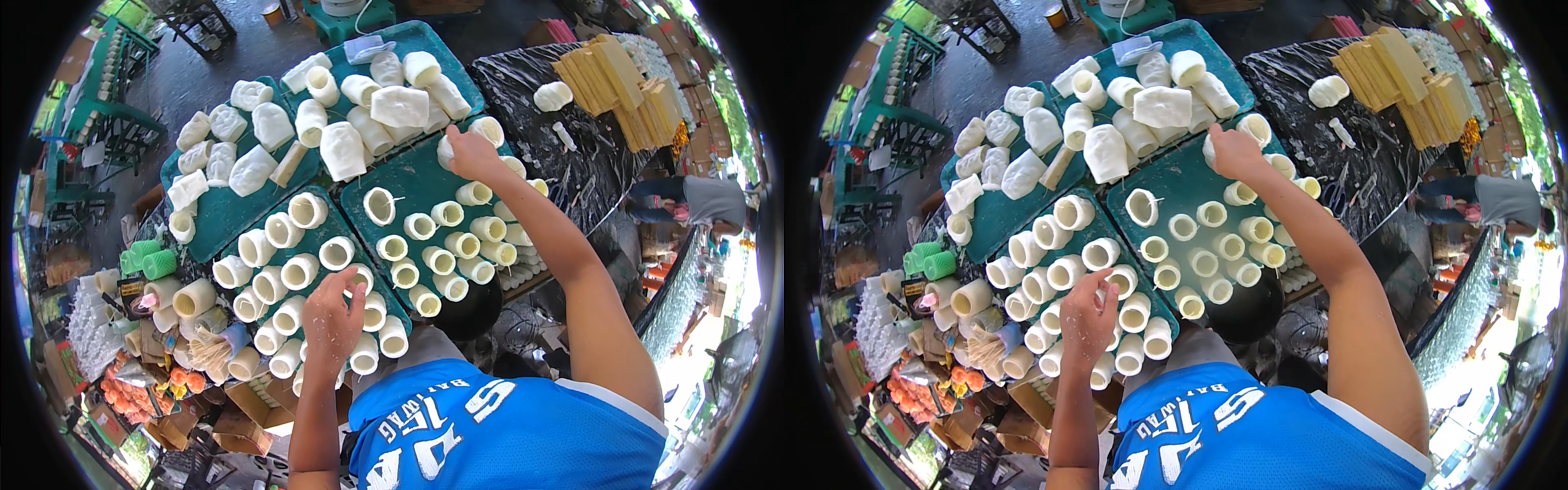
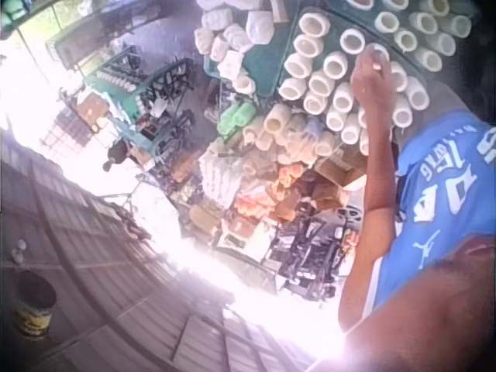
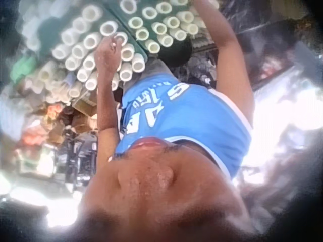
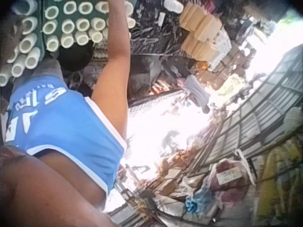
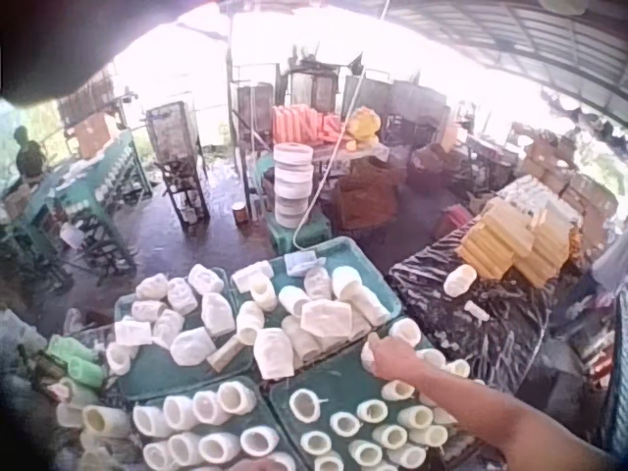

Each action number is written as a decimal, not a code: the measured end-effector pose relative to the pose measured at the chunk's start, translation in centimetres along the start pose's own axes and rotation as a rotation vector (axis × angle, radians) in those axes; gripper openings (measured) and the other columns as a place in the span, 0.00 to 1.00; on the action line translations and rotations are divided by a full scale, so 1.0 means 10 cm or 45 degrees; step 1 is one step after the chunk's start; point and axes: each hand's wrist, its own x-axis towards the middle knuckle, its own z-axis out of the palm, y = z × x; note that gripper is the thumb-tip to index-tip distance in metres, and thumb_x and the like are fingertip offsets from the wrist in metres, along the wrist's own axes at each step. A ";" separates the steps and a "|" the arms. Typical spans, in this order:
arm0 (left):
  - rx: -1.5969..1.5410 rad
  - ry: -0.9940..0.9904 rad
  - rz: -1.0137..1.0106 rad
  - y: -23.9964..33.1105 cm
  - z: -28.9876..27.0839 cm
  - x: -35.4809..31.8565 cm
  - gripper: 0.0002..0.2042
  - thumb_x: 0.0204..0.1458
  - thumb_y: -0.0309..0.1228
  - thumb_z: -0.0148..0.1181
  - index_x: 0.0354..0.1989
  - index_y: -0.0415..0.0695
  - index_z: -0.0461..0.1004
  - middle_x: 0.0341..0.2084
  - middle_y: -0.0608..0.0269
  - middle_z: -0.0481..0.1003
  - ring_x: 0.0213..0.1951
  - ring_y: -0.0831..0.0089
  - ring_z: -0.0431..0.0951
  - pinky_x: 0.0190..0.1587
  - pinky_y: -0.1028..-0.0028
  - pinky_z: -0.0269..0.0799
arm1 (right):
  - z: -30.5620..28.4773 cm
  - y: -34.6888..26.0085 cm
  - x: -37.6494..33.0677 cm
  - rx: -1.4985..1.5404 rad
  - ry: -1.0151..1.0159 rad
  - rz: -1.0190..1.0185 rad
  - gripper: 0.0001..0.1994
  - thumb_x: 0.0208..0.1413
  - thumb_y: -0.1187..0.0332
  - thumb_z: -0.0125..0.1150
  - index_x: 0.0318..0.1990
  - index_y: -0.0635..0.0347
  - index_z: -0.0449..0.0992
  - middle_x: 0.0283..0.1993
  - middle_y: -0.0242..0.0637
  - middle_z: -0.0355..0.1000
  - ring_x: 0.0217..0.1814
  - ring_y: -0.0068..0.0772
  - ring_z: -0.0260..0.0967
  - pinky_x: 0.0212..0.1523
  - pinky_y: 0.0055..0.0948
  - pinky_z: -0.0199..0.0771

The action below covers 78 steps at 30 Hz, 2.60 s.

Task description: The person inserts wicks into white cylindrical candle molds and arranges them on green trays. The person handles the molds one at a time, placing them in rows on the trays.

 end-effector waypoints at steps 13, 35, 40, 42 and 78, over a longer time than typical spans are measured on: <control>-0.193 0.129 0.060 -0.13 0.13 -0.30 0.13 0.64 0.31 0.68 0.54 0.44 0.83 0.35 0.58 0.82 0.27 0.64 0.77 0.32 0.64 0.74 | -0.80 -0.79 0.30 -0.083 0.120 -0.147 0.26 0.61 0.53 0.70 0.60 0.59 0.75 0.56 0.48 0.82 0.60 0.54 0.81 0.58 0.52 0.82; -0.267 0.036 -0.062 -0.26 -0.12 -0.31 0.12 0.65 0.31 0.66 0.54 0.42 0.83 0.36 0.59 0.83 0.27 0.64 0.78 0.34 0.64 0.74 | -0.87 -1.04 0.82 0.531 0.522 -0.502 0.34 0.51 0.59 0.77 0.65 0.54 0.70 0.56 0.54 0.81 0.59 0.61 0.80 0.60 0.49 0.79; -0.272 -0.043 -0.011 -0.17 -0.10 0.12 0.12 0.65 0.31 0.66 0.54 0.42 0.82 0.39 0.55 0.83 0.31 0.60 0.81 0.36 0.61 0.76 | -0.56 -0.67 -0.23 0.461 0.091 -0.362 0.29 0.50 0.61 0.76 0.60 0.52 0.73 0.51 0.52 0.83 0.56 0.59 0.81 0.57 0.51 0.80; -0.178 -0.018 0.136 -0.18 0.05 0.33 0.13 0.64 0.30 0.67 0.55 0.40 0.81 0.40 0.54 0.81 0.32 0.62 0.80 0.38 0.63 0.77 | -0.26 -0.64 -0.28 0.230 0.059 -0.324 0.30 0.48 0.58 0.78 0.59 0.51 0.74 0.49 0.47 0.83 0.55 0.52 0.81 0.64 0.49 0.74; -0.153 0.444 -0.502 -0.98 -0.46 -1.50 0.12 0.64 0.24 0.64 0.55 0.38 0.80 0.45 0.50 0.81 0.34 0.61 0.81 0.42 0.63 0.77 | -0.24 -2.07 3.24 -0.358 0.245 -0.558 0.37 0.59 0.75 0.67 0.78 0.57 0.65 0.80 0.53 0.65 0.82 0.57 0.63 0.78 0.53 0.68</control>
